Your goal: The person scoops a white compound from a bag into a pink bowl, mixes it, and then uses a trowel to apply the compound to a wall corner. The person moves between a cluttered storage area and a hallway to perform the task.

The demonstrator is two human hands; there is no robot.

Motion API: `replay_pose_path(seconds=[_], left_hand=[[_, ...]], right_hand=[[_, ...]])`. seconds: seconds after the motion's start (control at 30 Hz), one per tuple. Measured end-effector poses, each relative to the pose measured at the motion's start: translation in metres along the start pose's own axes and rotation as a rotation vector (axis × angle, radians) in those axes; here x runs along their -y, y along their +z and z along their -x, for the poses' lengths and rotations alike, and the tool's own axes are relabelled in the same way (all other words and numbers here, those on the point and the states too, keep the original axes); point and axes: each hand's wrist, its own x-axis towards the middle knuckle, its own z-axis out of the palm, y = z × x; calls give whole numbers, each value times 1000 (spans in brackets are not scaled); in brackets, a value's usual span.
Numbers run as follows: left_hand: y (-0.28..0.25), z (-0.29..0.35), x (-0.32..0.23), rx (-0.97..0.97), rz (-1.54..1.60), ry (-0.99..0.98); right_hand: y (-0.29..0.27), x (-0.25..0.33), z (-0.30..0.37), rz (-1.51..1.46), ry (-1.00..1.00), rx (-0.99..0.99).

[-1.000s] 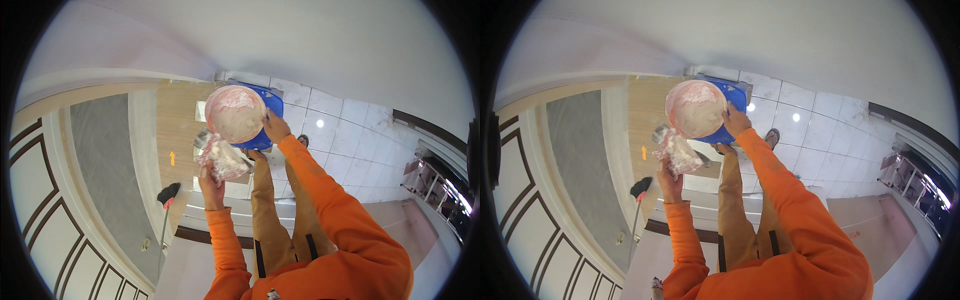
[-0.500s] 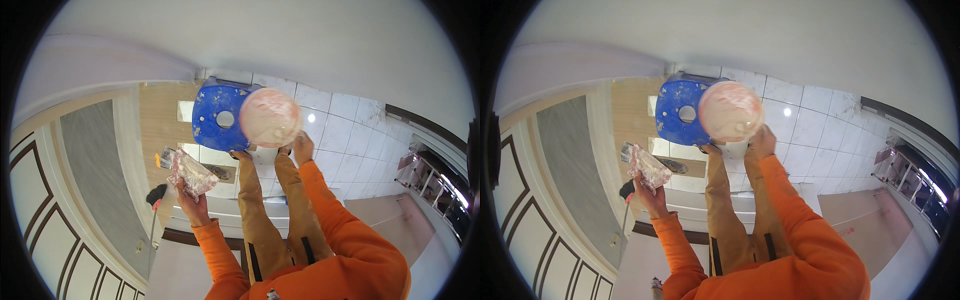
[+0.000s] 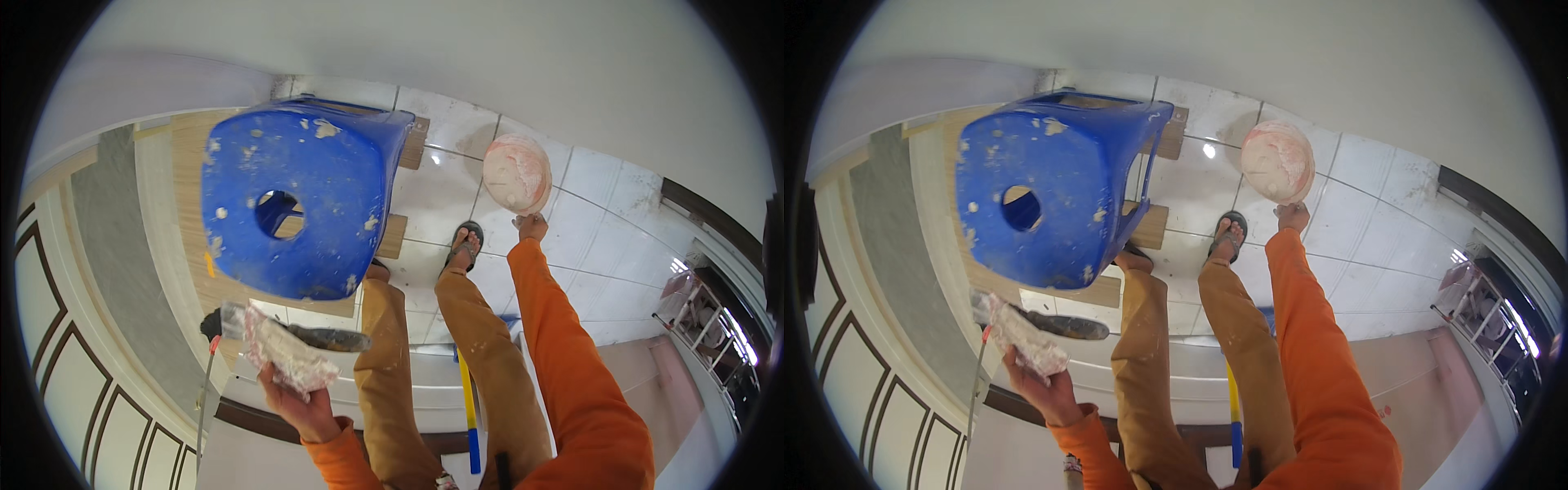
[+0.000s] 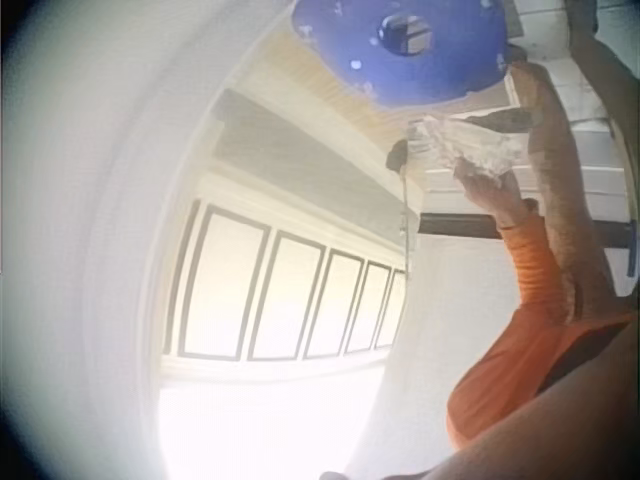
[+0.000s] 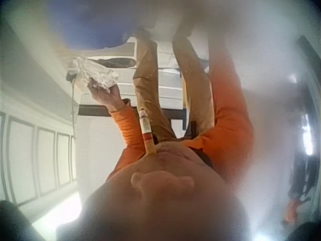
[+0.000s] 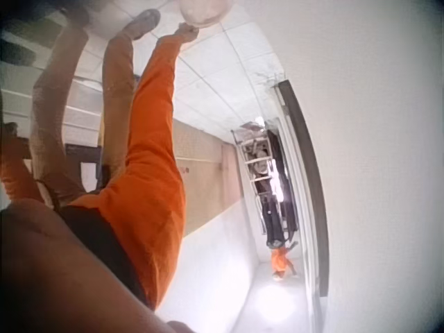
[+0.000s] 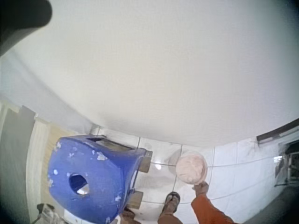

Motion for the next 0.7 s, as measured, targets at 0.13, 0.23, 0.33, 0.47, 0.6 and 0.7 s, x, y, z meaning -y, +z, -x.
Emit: replay_pose_path(seconds=[0.13, 0.23, 0.33, 0.47, 0.6, 0.7], left_hand=[[3, -8, 14, -119, 0, 94], [3, -3, 6, -178, -27, 175], [20, 11, -10, 15, 105, 25], [44, 57, -105, 101, 40, 14], [54, 111, -215, 260, 192, -122], [99, 160, -283, 513, 239, -103]], right_hand=[[46, -38, -33, -140, 56, -44], [61, -33, -28, -293, 301, 52], [17, -6, -21, -263, 363, 186], [20, 124, 187, 24, -30, 690], [-32, 349, 392, -256, -97, 1176], [-67, 511, 490, -469, -23, 1378]])
